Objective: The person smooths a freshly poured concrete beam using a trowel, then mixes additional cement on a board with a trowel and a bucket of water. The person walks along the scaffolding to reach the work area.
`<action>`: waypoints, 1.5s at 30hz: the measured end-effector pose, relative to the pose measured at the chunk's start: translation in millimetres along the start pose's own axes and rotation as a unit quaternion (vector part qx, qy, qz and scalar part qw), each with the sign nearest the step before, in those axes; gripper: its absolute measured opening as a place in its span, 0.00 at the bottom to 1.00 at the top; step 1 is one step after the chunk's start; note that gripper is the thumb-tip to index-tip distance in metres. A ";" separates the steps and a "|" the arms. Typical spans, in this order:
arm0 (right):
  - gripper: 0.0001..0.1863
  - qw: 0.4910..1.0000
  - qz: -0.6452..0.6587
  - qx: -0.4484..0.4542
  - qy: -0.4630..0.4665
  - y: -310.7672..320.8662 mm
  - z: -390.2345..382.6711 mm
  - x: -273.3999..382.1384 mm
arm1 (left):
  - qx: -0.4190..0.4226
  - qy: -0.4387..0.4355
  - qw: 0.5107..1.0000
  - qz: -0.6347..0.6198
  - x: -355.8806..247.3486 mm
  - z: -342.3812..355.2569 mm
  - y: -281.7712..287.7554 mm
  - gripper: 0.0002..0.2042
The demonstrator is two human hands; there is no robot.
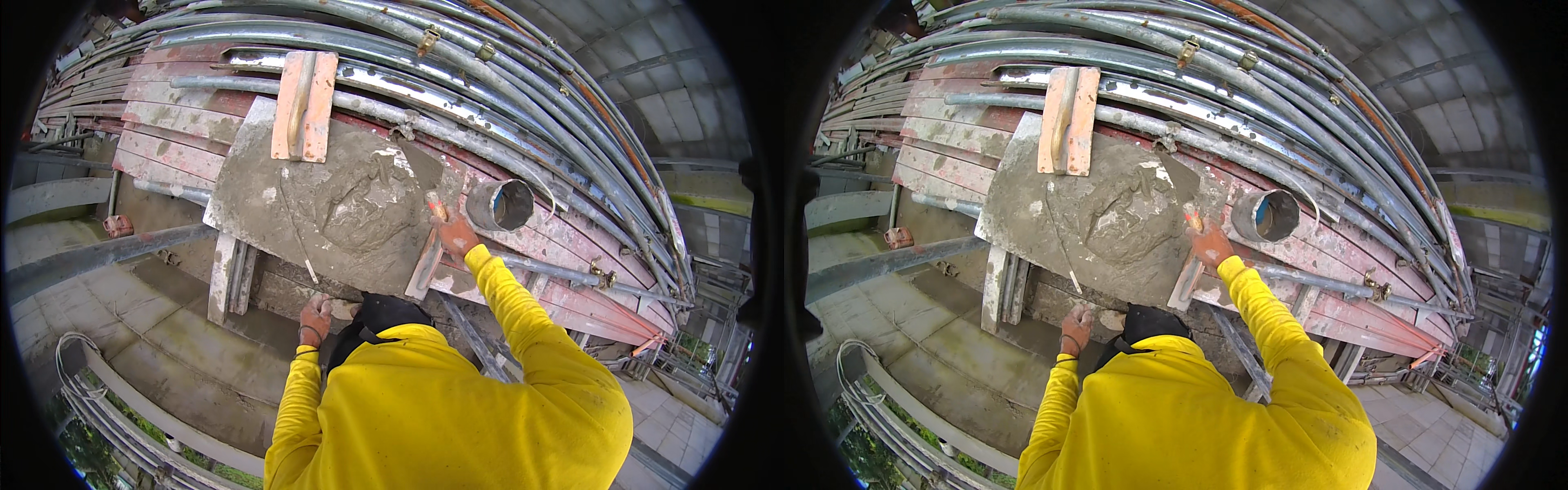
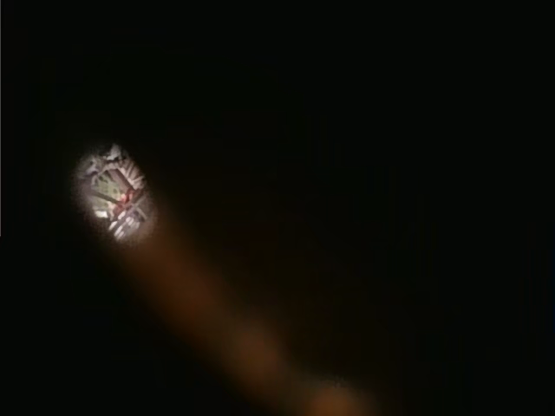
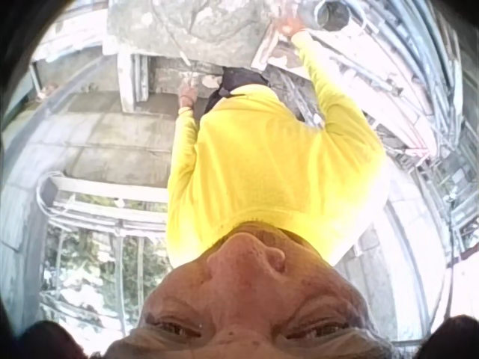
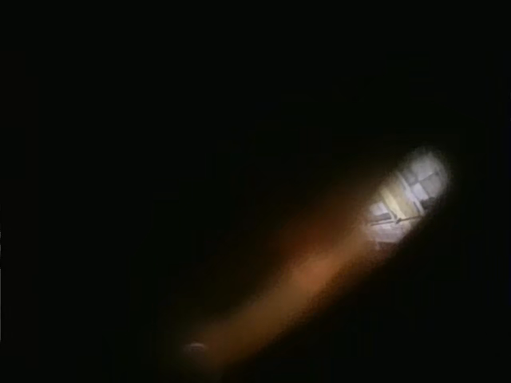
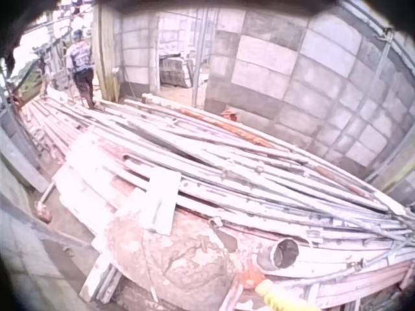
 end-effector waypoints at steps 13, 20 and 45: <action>0.15 0.695 0.656 0.147 -0.255 -166.6 -96.8 -21.8 | 0.356 0.131 0.898 -0.223 -151.0 19.7 -48.4 0.22; 0.30 0.870 0.377 0.309 -0.073 -153.8 -108.2 -11.0 | 0.075 0.022 0.995 0.065 -116.1 15.0 -2.6 0.18; 0.17 0.922 0.380 0.036 -0.073 -36.4 -92.0 -110.2 | 0.229 -0.044 0.912 0.337 -98.9 70.1 17.8 0.25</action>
Point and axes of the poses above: each hand's wrist, its own z-axis towards the middle knuckle, its own y-axis out of the back of the hand, x = y × z, the point moved 2 cm from there along z, towards the middle knuckle, and after that the axes turned 4 degrees about z, right-handed, at the moved point
